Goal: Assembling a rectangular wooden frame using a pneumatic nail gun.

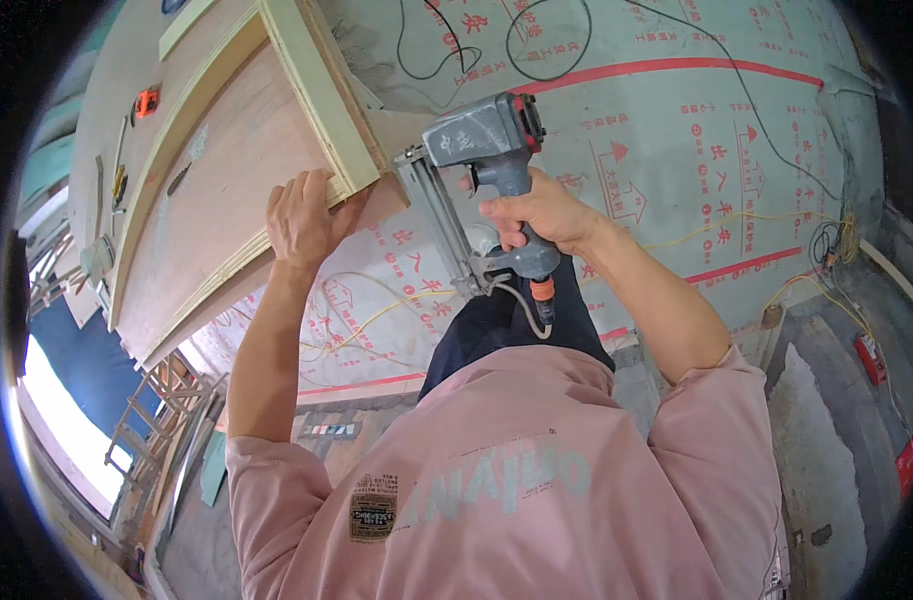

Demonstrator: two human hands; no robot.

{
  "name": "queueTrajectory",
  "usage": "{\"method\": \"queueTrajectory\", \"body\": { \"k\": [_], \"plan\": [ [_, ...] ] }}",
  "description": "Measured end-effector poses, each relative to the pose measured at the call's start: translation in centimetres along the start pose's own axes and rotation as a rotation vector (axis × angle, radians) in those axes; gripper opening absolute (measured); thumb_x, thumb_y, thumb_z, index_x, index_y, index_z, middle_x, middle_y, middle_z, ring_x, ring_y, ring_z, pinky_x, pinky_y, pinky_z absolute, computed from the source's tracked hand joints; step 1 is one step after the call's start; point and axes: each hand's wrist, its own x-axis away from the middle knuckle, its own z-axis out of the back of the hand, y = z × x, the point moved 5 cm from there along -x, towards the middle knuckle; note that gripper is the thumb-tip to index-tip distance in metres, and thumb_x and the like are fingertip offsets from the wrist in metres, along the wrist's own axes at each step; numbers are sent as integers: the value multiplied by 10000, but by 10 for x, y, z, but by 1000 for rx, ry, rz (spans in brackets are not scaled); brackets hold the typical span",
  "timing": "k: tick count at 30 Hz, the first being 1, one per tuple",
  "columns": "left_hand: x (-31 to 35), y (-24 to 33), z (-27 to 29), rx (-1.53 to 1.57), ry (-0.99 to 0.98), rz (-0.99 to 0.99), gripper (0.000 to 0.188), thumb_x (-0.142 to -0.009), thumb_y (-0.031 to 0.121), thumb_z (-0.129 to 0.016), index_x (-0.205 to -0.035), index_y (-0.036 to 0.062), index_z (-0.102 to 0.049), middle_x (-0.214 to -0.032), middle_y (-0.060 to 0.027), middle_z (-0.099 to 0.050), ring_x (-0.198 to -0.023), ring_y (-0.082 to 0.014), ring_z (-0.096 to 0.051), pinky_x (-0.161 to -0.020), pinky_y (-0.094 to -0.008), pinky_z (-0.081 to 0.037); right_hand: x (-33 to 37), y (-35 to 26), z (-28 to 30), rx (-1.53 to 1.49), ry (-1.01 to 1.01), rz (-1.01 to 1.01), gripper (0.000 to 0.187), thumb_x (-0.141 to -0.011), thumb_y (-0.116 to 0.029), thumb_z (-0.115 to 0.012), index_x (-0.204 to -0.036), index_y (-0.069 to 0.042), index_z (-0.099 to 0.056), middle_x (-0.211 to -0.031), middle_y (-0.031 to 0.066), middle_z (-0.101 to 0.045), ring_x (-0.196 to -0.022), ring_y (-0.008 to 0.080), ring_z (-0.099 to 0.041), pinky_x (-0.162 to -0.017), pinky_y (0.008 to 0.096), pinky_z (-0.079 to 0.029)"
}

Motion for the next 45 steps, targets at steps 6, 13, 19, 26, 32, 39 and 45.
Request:
{"method": "queueTrajectory", "body": {
  "k": [6, 13, 19, 26, 32, 39, 45],
  "plan": [
    [-1, 0, 0, -6, -8, -26, 439, -758, 429, -862, -970, 109, -649, -740, -19, -599, -659, -208, -603, -630, -366, -414, -14, 10, -3, -68, -75, -11, 373, -961, -139, -697, -1313, -56, -610, -643, -29, -506, -527, 90, -506, -573, 283, -449],
    [0, 0, -1, -11, -30, -23, 444, -757, 415, -868, -988, 109, -644, -770, -21, -612, -681, -214, -611, -643, -373, -415, -20, 21, -12, -112, -115, -10, 348, -967, -150, -705, -1289, -54, -618, -673, -31, -505, -526, 86, -495, -550, 266, -427],
    [2, -2, -3, 24, -51, 3, 453, -736, 391, -877, -1008, 105, -653, -800, -35, -633, -713, -234, -628, -671, -389, -436, -15, 19, -14, -107, -121, -19, 342, -978, -135, -689, -1298, -54, -602, -661, -29, -498, -523, 88, -498, -542, 272, -428],
    [1, -2, -2, 2, -60, 10, 477, -719, 395, -886, -1013, 101, -653, -824, -48, -652, -733, -238, -643, -680, -391, -447, -17, 25, -14, -106, -96, -16, 320, -977, -124, -667, -1281, -55, -596, -638, -32, -469, -517, 92, -502, -546, 279, -436],
    [1, -7, -1, 5, -153, 55, 489, -789, 414, -855, -1062, 62, -653, -897, -115, -714, -825, -308, -702, -744, -431, -510, -6, 21, -9, -41, -85, 47, 320, -970, -172, -682, -1263, -55, -633, -624, -29, -496, -515, 90, -503, -570, 295, -458],
    [0, -9, 0, 109, -241, 19, 596, -697, 346, -912, -1138, 71, -619, -1005, -115, -705, -934, -315, -687, -786, -430, -512, -6, 17, -15, -99, -74, 71, 327, -986, -180, -669, -1286, -57, -630, -625, -33, -495, -513, 85, -504, -600, 300, -489],
    [4, -23, 3, 400, -146, 116, 661, -744, 370, -887, -1232, 24, -607, -1121, -164, -672, -1041, -318, -659, -893, -430, -533, -11, 26, -22, -87, -113, 43, 343, -994, -190, -665, -1311, -67, -615, -626, -44, -498, -525, 82, -525, -626, 311, -519]
  ]
}}
